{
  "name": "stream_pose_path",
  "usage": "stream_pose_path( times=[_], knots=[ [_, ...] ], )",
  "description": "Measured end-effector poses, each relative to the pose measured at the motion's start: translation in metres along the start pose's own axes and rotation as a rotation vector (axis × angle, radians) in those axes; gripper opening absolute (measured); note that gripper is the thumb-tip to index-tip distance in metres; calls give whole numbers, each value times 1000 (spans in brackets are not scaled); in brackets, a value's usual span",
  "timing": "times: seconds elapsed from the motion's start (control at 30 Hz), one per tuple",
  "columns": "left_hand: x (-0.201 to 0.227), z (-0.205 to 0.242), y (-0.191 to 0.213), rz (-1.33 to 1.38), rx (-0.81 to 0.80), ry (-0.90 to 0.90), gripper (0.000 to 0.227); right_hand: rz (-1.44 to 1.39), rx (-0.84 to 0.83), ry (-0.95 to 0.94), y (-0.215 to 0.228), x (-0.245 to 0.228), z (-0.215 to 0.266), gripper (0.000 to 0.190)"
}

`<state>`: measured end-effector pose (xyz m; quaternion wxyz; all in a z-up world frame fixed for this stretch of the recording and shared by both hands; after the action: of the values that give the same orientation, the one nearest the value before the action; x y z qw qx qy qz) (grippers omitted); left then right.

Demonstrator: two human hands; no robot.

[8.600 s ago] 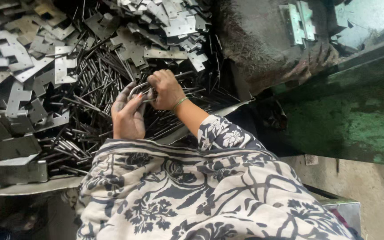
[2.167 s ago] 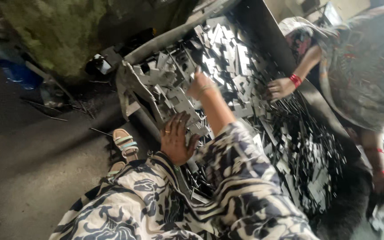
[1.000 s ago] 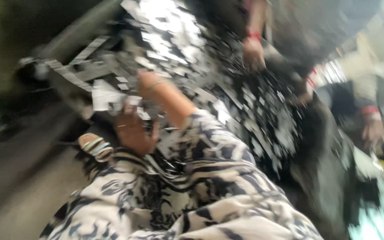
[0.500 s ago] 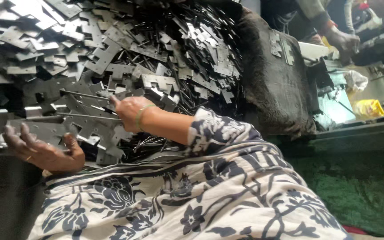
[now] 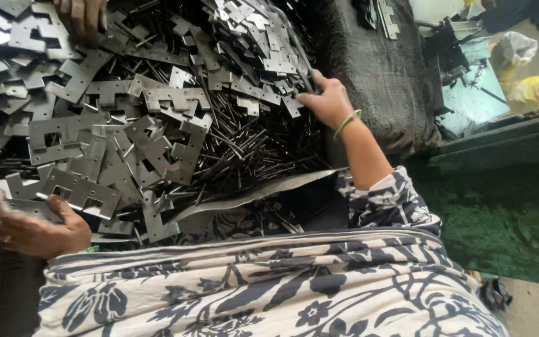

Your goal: The person sorts small metal brackets and rods from a large bin, picking them up by hand and placing them into a separate container. The task involves continuous hand movements to separate and transfer the parts.

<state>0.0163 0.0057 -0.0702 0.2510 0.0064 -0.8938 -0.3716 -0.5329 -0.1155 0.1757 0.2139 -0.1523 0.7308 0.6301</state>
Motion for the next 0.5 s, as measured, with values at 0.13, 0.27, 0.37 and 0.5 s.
stream_pose_path(
  times=[0.13,0.27,0.37,0.5],
  knots=[
    [17,-3,14,-45,-23,27,58,74,101,-176,-18,63,-52,66],
    [22,-10,20,-28,-35,2,60,254,41,-244,-37,66,-117,64],
    [24,-12,19,-44,-27,16,61,293,-69,-347,-49,42,-152,64],
    [23,-13,19,-17,-32,17,63,425,-63,-128,-69,2,-174,69]
  ],
)
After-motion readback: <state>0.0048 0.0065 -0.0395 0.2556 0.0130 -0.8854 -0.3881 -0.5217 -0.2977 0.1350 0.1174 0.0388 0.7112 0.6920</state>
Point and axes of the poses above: each hand's wrist, its own z-axis away from the middle knuckle, its own y-axis out of the back of the hand, x = y × z, the point moved 1 cm from there along -z, towards the middle knuckle, and after that the axes turned 5 degrees about x, right-handed, at the moved point
